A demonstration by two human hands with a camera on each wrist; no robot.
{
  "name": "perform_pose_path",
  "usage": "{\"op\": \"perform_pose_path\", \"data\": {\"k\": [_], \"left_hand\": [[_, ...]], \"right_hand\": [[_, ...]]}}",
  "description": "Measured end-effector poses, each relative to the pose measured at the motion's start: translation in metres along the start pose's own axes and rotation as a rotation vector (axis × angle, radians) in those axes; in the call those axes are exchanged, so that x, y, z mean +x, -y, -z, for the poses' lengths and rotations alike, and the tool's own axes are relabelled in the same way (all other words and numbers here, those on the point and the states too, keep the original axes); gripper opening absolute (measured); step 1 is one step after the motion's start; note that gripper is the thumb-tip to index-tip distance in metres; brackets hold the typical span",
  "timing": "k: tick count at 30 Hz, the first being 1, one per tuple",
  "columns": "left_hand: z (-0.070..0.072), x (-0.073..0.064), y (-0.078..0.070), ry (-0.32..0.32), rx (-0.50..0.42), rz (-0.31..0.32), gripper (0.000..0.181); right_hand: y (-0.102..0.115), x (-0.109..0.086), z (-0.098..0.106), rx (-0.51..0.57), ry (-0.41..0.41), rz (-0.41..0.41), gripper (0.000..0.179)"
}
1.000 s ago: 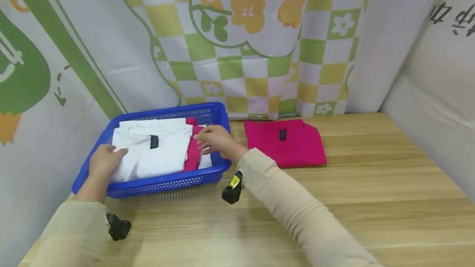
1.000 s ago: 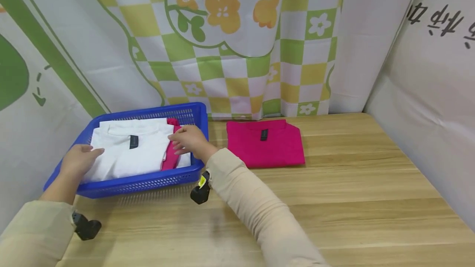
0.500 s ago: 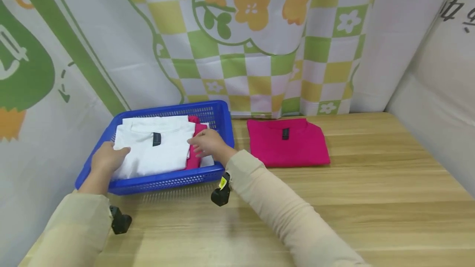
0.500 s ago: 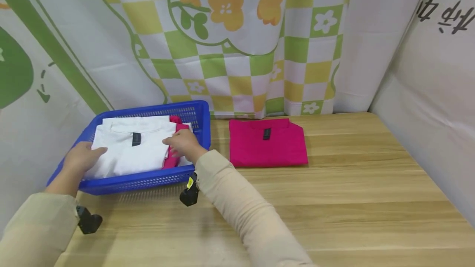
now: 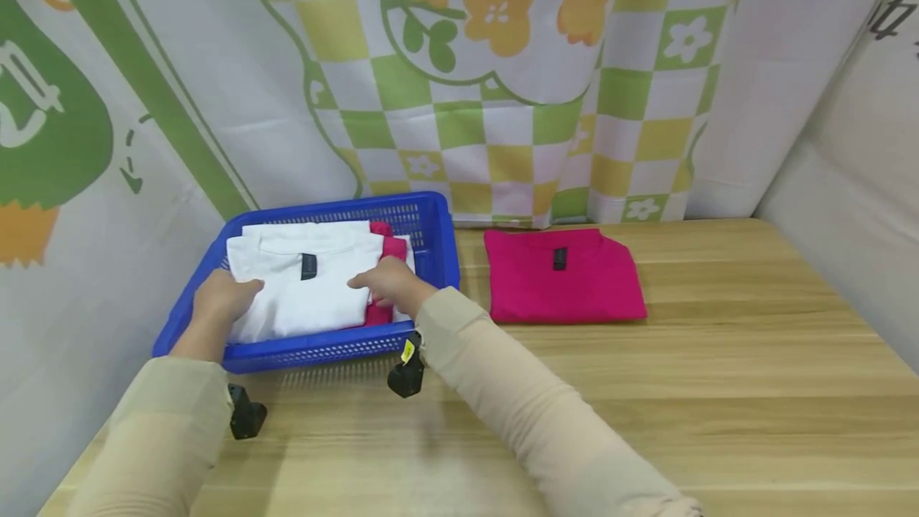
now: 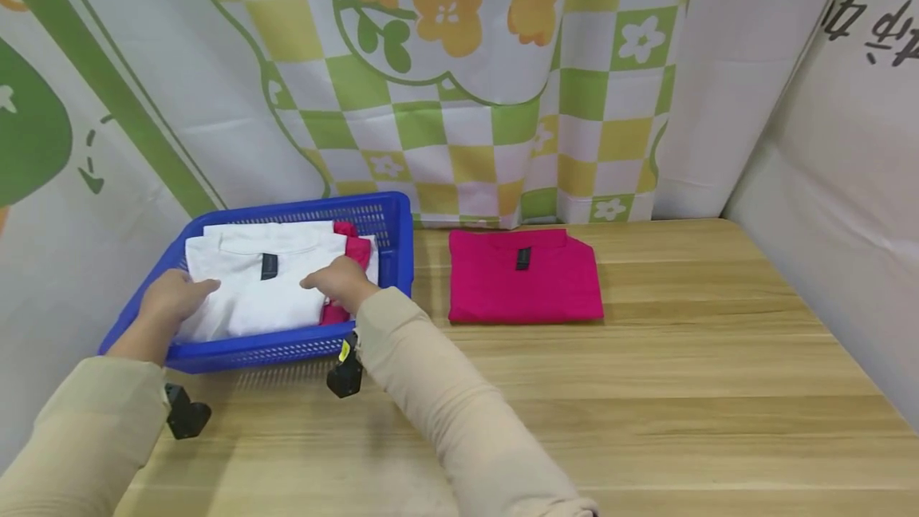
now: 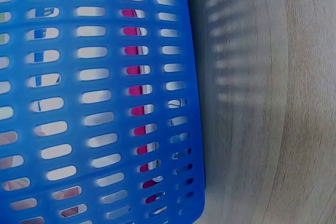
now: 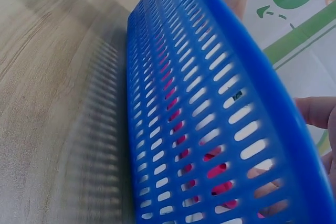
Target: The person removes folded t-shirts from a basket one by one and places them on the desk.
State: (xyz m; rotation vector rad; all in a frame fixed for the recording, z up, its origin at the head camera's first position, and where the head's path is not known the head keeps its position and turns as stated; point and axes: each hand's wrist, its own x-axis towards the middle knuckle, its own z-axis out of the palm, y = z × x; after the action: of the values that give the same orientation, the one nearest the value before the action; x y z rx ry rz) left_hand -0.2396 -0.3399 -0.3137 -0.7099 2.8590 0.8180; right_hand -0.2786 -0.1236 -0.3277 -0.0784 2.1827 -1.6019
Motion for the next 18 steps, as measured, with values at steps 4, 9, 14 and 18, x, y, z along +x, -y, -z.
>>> {"op": "perform_pose_path", "data": {"k": [4, 9, 14, 18], "left_hand": [[0.0, -0.0003, 0.001, -0.008, -0.011, 0.003, 0.067], [-0.0007, -0.0014, 0.0044, -0.021, 0.0, -0.028, 0.062], [-0.0027, -0.001, 0.0043, -0.001, -0.013, -0.012, 0.063], [-0.0028, 0.0001, 0.0026, 0.003, -0.018, 0.005, 0.065]], "right_hand": [[0.0007, 0.0009, -0.0034, -0.096, 0.013, -0.027, 0.048], [0.0004, 0.0002, -0.0052, -0.084, 0.095, -0.048, 0.054], [-0.0005, 0.0011, -0.0076, 0.008, 0.116, -0.093, 0.05], [-0.0003, 0.0024, -0.0101, 0.06, 0.107, -0.113, 0.044]]}}
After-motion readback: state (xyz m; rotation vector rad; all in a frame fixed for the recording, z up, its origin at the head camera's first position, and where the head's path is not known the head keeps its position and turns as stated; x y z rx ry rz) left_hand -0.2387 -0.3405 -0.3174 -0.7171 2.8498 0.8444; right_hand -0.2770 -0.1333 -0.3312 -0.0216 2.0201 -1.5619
